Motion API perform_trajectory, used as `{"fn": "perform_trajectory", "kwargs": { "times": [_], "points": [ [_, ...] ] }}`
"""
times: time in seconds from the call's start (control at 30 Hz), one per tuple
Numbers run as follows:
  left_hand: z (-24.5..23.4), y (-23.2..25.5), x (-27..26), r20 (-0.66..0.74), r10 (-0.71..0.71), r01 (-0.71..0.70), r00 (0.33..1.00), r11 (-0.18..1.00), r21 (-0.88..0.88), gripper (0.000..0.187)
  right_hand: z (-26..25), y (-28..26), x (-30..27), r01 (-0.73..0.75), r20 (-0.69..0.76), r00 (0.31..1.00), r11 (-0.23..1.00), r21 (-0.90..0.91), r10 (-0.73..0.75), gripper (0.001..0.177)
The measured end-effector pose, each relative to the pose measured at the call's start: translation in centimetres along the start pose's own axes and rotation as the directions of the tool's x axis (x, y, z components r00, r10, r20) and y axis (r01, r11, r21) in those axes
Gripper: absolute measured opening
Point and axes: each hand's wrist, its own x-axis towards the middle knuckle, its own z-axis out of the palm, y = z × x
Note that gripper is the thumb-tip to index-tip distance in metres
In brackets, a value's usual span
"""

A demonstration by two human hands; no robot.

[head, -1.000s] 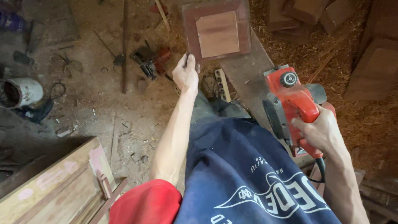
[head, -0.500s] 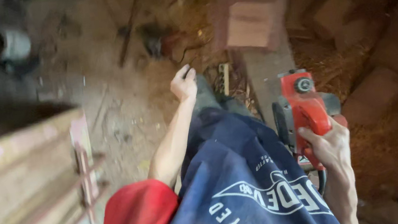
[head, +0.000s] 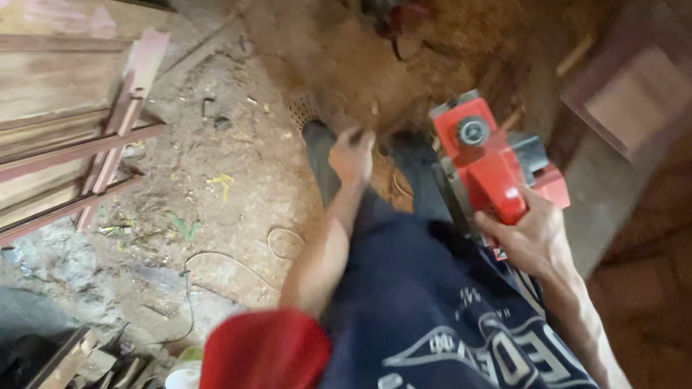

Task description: The person measures and marks a wooden plank with a tape measure and pencil, then uses a circular saw to cut the plank. The person repeats the measuring and cutting process on the same plank to create smaller pieces.

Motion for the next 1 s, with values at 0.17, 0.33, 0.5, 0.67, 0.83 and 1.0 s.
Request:
{"fn": "perform_trajectory", "kwargs": {
  "times": [0.17, 0.33, 0.5, 0.67, 0.83, 1.0],
  "points": [
    [-4.0, -6.6, 4.0, -0.106, -0.163, 0.156, 0.981, 0.985, -0.071, 0.026, 10.7, -4.5, 12.2, 0.141, 0.108, 0.987, 0.957, -0.254, -0.116, 0.042],
    [-4.7, -13.3, 11.3, 0.046, -0.269, 0.265, 0.962, 0.883, -0.388, 0.03, 26.2, -5.3, 28.9, 0.12, 0.151, 0.985, 0.955, -0.272, -0.081, 0.056],
    [-3.2, -17.3, 20.1, 0.095, -0.317, 0.33, 0.944, 0.918, -0.221, 0.031, 43.5, -2.3, 49.7, 0.158, 0.146, 0.981, 0.955, -0.25, -0.124, 0.075],
    [2.1, -21.7, 26.3, 0.191, -0.305, 0.354, 0.933, 0.874, -0.333, 0.035, 59.9, -1.2, 67.1, 0.389, 0.137, 0.921, 0.883, -0.262, -0.365, 0.093],
    [7.4, -26.5, 29.3, 0.32, -0.328, 0.458, 0.889, 0.653, -0.603, 0.03, 66.1, -1.4, 76.2, 0.111, 0.253, 0.966, 0.963, -0.246, -0.047, 0.086],
    [10.2, -27.5, 31.4, 0.302, -0.374, 0.48, 0.877, 0.657, -0.581, 0.032, 64.0, -1.5, 76.1, 0.312, 0.248, 0.937, 0.911, -0.272, -0.247, 0.054]
  ]
}}
